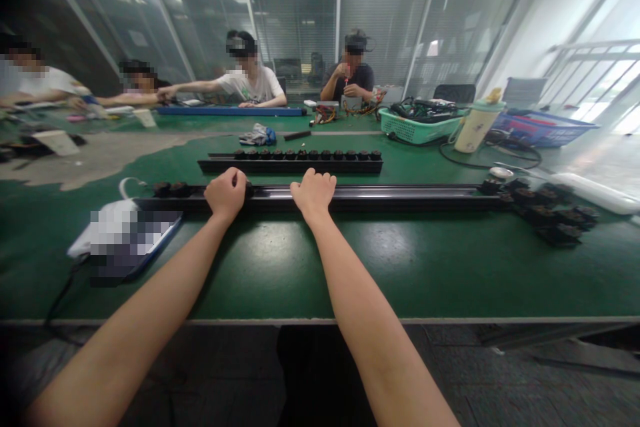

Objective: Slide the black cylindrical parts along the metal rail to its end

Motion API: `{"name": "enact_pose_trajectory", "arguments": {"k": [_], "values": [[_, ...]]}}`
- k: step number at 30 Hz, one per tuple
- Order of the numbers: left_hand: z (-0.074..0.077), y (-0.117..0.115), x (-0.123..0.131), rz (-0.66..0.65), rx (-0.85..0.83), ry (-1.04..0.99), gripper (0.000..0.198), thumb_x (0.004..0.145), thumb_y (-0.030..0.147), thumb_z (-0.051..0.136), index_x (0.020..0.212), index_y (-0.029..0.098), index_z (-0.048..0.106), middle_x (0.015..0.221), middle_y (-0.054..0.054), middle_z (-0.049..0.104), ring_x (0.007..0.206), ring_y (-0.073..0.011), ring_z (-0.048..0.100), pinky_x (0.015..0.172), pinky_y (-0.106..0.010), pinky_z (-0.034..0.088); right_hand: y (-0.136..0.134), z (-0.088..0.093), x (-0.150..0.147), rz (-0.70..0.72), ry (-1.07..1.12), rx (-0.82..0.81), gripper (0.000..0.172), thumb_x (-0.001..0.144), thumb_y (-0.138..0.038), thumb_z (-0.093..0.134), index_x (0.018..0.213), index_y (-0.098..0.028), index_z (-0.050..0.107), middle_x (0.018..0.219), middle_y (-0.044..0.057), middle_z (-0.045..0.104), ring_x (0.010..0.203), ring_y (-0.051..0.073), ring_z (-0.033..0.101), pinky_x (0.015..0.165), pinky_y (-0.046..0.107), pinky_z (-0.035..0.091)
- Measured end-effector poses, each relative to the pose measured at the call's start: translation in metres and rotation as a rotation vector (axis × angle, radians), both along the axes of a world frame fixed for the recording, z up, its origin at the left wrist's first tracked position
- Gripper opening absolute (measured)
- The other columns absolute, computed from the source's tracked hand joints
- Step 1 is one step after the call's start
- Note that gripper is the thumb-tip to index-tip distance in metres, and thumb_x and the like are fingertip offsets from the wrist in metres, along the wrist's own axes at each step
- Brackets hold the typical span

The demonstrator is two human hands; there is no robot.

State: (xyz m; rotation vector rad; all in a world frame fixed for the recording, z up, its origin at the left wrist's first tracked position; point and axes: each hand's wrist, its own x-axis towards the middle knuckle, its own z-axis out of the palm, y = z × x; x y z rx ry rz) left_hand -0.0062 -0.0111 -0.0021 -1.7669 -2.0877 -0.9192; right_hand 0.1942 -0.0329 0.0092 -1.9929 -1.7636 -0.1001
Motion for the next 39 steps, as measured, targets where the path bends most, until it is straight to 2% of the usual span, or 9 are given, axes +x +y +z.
{"name": "enact_pose_trajectory", "arguments": {"k": [39], "values": [[-0.001,0.0,0.0,-0.001,0.001,0.004,0.035,0.103,0.036,0.038,0.098,0.025,0.07,0.094,-0.009,0.073,0.086,-0.0264,0.066,0.065,-0.031,0.03,0.004,0.001,0.012,-0.052,0.027,-0.017,0.041,0.091,-0.038,0.054,0.114,-0.009,0.07,0.111,0.024,0.075,0.111,0.035,0.067,0.095,0.043,0.041]]}}
